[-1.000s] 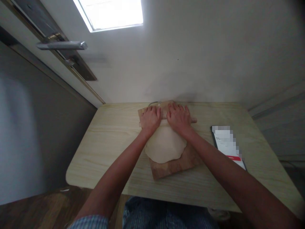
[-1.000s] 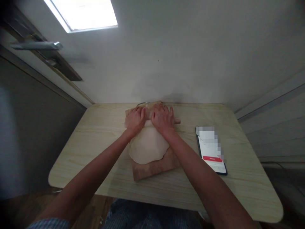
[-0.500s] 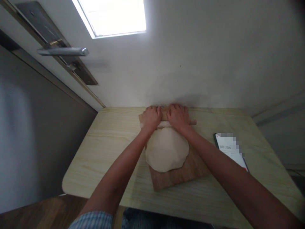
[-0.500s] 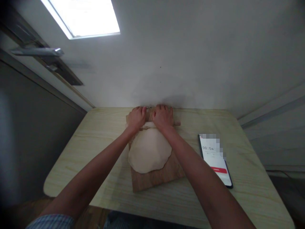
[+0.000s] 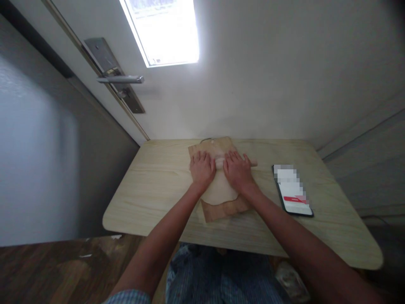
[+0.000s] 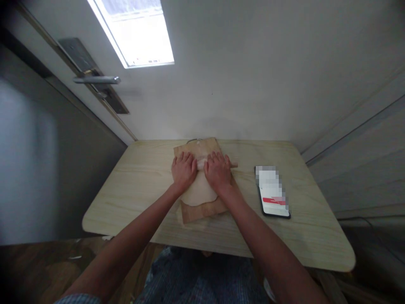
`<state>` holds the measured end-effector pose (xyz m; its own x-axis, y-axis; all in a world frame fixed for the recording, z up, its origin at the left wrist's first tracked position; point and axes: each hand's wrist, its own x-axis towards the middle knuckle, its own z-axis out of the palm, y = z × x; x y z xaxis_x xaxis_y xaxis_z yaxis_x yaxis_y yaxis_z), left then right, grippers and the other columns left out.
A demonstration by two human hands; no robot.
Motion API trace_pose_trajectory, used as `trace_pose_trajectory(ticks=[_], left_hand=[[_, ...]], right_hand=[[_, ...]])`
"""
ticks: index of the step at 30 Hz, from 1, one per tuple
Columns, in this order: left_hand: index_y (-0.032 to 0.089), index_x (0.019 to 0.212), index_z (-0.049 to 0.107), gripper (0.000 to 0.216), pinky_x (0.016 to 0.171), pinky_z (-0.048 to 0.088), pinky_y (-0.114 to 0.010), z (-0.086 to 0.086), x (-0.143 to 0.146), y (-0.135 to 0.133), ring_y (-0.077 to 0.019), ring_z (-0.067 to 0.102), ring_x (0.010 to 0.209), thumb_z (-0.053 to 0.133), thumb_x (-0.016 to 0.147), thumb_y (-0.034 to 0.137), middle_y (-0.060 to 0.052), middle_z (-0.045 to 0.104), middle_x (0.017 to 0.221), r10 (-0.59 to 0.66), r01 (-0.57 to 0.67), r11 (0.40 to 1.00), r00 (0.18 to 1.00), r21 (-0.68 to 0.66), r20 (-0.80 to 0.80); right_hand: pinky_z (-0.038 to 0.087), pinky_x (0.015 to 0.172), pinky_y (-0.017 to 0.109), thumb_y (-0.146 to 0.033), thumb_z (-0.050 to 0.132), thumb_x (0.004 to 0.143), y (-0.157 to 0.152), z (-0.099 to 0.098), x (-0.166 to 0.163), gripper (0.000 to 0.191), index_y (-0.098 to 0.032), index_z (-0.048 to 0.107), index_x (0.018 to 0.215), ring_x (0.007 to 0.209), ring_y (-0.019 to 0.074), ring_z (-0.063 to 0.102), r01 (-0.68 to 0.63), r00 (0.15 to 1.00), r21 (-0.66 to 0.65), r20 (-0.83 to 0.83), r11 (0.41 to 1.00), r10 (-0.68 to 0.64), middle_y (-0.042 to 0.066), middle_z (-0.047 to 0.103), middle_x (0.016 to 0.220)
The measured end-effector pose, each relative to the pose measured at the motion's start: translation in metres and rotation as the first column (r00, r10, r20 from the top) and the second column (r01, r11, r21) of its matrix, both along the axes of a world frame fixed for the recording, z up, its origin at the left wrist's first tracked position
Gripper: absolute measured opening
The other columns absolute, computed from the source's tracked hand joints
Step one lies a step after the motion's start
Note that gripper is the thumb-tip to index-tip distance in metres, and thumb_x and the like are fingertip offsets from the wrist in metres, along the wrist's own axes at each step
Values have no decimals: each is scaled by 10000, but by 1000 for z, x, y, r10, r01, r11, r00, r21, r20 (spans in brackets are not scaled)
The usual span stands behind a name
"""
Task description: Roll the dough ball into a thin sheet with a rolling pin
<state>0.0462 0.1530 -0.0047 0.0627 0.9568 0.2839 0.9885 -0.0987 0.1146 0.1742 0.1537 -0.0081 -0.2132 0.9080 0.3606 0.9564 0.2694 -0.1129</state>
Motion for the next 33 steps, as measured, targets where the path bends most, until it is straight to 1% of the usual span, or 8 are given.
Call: trace_pose_trajectory(ticks=[3,7,14,20,24,26,29,33], left_hand=[[150,1196,449,429,1003,197,-415,-1,0,-11,-218,280,1237,231,874,331,-70,436,1283,-8,8,1000,1000,18,9],[160,1190,460,428,998,202,-427,-1,1,-8,-232,260,1247,243,865,337,-74,435,1283,17,-17,1000,1000,3,-11],[171,1180,463,425,970,233,-427,-2,3,21,-263,303,1213,237,863,345,-87,440,1272,60,-60,998,998,-14,-12],[187,1163,454,417,913,309,-388,1,2,45,-238,360,1153,210,874,363,-85,467,1229,46,-42,996,998,-75,52],[182,1072,512,432,881,336,-367,3,1,55,-228,424,1080,183,879,385,-85,528,1132,35,-32,997,998,-64,45],[184,1026,537,447,870,339,-371,3,1,59,-229,443,1056,169,880,391,-86,541,1103,38,-35,997,998,-65,42],[176,1005,549,460,860,343,-386,4,1,69,-240,439,1064,162,879,392,-103,521,1133,59,-56,997,997,-58,49],[180,1001,556,479,809,385,-365,5,0,82,-233,458,1041,155,876,412,-105,538,1091,86,-83,993,995,-82,43]], right_hand=[[199,952,379,-269,285,855,-11,-1,3,405,-114,488,1169,1134,205,401,-29,1000,1,1,1000,29,128,473,1241],[217,940,370,-269,286,855,-9,2,4,401,-115,500,1158,1133,208,402,-36,999,-26,1,999,36,137,473,1239],[219,922,398,-241,263,851,22,4,-2,396,-147,495,1158,1097,222,426,5,1000,-81,-19,997,-7,102,536,1174],[315,821,336,-240,286,832,51,7,-8,392,-144,489,1154,1053,217,456,29,999,-132,31,991,-25,115,524,1177],[338,786,321,-237,274,834,60,10,-10,374,-142,525,1095,1014,217,476,27,999,-138,34,990,-23,111,559,1114],[337,795,329,-232,266,835,65,11,-11,367,-139,549,1049,995,217,486,30,999,-137,37,990,-25,112,567,1096],[325,824,349,-232,265,834,72,11,-12,364,-130,565,1013,988,218,490,43,998,-128,44,991,-38,119,564,1095],[312,853,382,-237,271,836,82,8,-15,367,-136,549,1054,1044,226,460,79,997,-129,37,988,-75,119,532,1154]])
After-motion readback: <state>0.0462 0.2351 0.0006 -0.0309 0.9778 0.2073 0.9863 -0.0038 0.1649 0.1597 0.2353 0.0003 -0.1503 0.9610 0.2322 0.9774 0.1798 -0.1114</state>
